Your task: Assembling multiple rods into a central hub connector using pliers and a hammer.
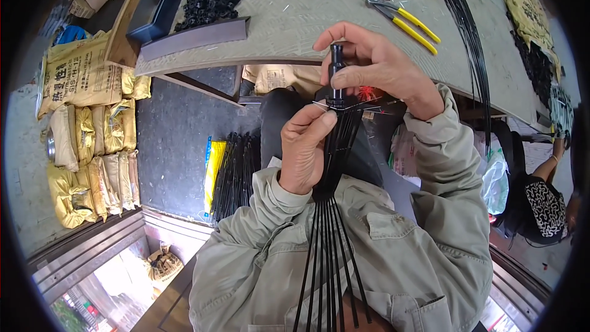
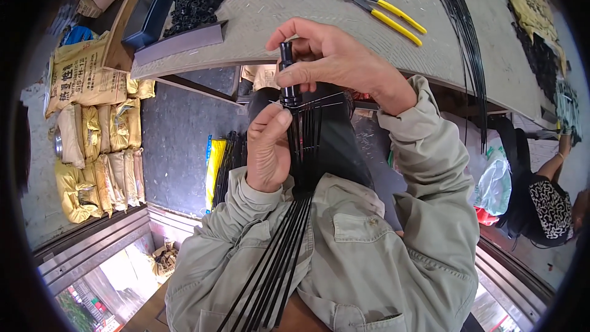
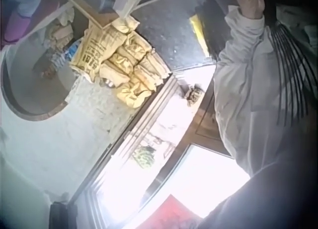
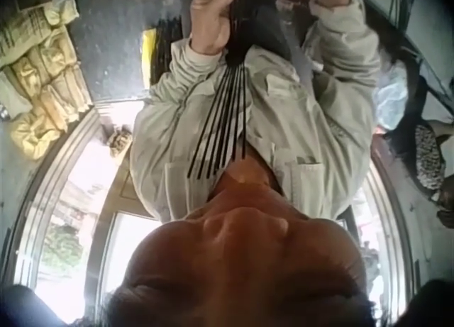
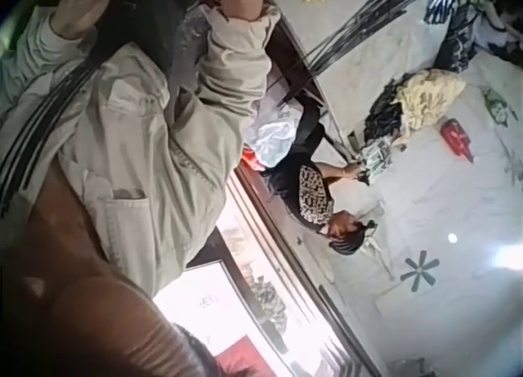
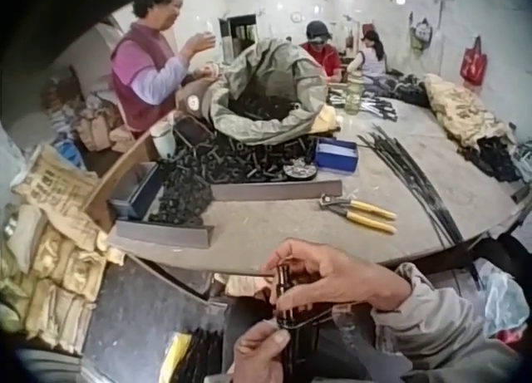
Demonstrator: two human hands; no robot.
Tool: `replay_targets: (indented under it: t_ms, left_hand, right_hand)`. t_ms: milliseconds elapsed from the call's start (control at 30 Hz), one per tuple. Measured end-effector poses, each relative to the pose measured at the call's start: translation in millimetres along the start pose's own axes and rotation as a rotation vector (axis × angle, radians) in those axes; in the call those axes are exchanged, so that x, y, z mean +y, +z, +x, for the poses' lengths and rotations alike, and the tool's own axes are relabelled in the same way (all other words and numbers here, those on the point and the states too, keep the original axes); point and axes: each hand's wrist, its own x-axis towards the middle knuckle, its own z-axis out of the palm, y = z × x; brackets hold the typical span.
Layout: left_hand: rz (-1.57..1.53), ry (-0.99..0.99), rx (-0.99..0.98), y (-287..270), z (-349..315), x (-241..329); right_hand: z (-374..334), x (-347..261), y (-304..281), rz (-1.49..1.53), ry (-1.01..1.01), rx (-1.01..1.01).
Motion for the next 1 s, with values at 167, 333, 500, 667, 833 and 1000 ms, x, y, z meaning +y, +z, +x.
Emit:
replay_targets:
  t_ms: [167,333,500,667,833,1000]
  left_hand:
    - [0.069,-0.01,0.043,5,-1,2]
    - [0.102,0.004,0.054,4,1,2]
    - [0.077,-0.003,0.092,1,2,1]
    - [0.129,0.055,0.12,10,-2,2]
    - [0.116,0.071,0.1,4,-1,2]
    - [0.106,0.059,0.109,6,-1,1]
  right_hand:
    - [0,9,-1,-0.04,-0.057,0.028]
    - [-4,2,5,-0.167,-0.056,0.097]
    - [-5,-5,18,-0.592,-0.09,0.219]
    - [-4,13,5,-0.073,-0.123,0.072]
    - [-2,15,3,0.065,-0.231,-0.042]
    - [-2,18,2,0.13,-0.187,-0.066]
